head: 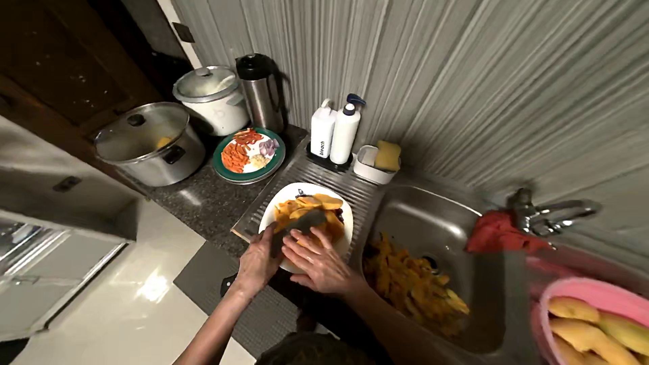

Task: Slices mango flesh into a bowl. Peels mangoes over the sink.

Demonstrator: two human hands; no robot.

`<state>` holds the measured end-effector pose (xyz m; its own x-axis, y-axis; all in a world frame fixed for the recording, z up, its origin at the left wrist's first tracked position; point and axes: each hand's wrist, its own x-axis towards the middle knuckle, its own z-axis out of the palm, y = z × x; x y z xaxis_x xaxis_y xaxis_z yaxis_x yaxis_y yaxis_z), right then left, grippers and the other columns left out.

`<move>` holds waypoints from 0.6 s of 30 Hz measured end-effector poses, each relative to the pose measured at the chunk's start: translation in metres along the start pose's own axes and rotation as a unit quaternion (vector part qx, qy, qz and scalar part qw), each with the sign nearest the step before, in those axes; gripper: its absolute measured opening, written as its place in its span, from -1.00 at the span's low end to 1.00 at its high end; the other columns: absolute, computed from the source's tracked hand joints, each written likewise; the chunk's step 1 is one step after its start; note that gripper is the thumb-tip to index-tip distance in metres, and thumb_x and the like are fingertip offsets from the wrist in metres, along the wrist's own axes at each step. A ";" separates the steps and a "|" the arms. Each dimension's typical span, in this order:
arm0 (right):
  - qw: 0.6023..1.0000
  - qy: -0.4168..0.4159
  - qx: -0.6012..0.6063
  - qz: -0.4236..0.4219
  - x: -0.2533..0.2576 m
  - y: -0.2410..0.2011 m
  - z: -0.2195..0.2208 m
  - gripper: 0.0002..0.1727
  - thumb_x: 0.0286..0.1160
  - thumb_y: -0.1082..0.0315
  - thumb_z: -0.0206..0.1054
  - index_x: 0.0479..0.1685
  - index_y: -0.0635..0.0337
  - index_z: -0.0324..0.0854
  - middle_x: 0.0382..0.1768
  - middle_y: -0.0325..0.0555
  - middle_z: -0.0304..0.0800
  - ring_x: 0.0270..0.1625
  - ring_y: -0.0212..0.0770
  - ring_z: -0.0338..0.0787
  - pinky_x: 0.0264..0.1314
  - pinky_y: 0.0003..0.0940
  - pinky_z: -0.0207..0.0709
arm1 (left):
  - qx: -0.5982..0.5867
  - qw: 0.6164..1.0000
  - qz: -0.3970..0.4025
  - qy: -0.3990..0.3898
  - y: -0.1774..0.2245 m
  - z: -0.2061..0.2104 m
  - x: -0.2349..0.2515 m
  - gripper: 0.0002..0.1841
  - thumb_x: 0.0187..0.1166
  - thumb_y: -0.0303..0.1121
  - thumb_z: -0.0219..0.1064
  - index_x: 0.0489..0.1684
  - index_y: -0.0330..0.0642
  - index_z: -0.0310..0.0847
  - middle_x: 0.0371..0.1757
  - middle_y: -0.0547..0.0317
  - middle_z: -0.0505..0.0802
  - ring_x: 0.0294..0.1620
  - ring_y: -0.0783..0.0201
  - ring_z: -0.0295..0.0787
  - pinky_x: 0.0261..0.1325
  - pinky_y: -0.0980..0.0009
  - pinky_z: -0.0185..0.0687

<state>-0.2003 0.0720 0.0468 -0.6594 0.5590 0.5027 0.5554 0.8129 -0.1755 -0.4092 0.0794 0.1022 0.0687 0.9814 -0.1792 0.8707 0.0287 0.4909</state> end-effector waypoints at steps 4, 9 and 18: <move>0.999 -0.003 0.014 0.033 0.004 0.003 0.021 -0.35 0.75 -0.16 0.06 0.62 0.07 0.51 0.70 -0.17 0.45 0.83 -0.12 0.22 0.87 0.26 -0.12 | -0.015 0.999 0.033 -0.001 -0.014 -0.003 0.000 -0.15 0.37 -0.15 0.58 0.75 -0.06 0.29 0.25 -0.10 0.83 0.19 -0.14 0.82 0.24 -0.19 0.69; 0.999 0.040 0.016 0.016 0.004 0.007 0.032 -0.59 0.71 0.40 0.16 0.49 0.14 0.61 0.56 -0.10 0.61 0.72 -0.07 0.43 0.83 0.20 0.09 | -0.041 0.998 0.041 -0.018 -0.041 -0.011 -0.004 -0.13 0.32 -0.15 0.63 0.74 -0.01 0.31 0.21 0.01 0.85 0.10 -0.01 0.85 0.21 -0.10 0.75; 0.991 0.115 -0.035 0.057 -0.005 0.010 0.024 -0.71 0.59 0.51 0.27 0.13 0.07 0.83 0.15 -0.13 0.90 0.34 -0.08 0.81 0.69 0.23 0.35 | -0.046 0.996 0.045 0.068 -0.082 -0.030 0.014 -0.25 0.37 -0.16 0.62 0.60 -0.16 0.45 0.13 -0.16 0.86 0.07 -0.15 0.86 0.19 -0.26 0.69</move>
<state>-0.2040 0.0812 0.0220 -0.4618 0.5891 0.6631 0.6591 0.7282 -0.1879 -0.4948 0.0966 0.0851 0.0729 0.9972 -0.0160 0.8148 -0.0503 0.5775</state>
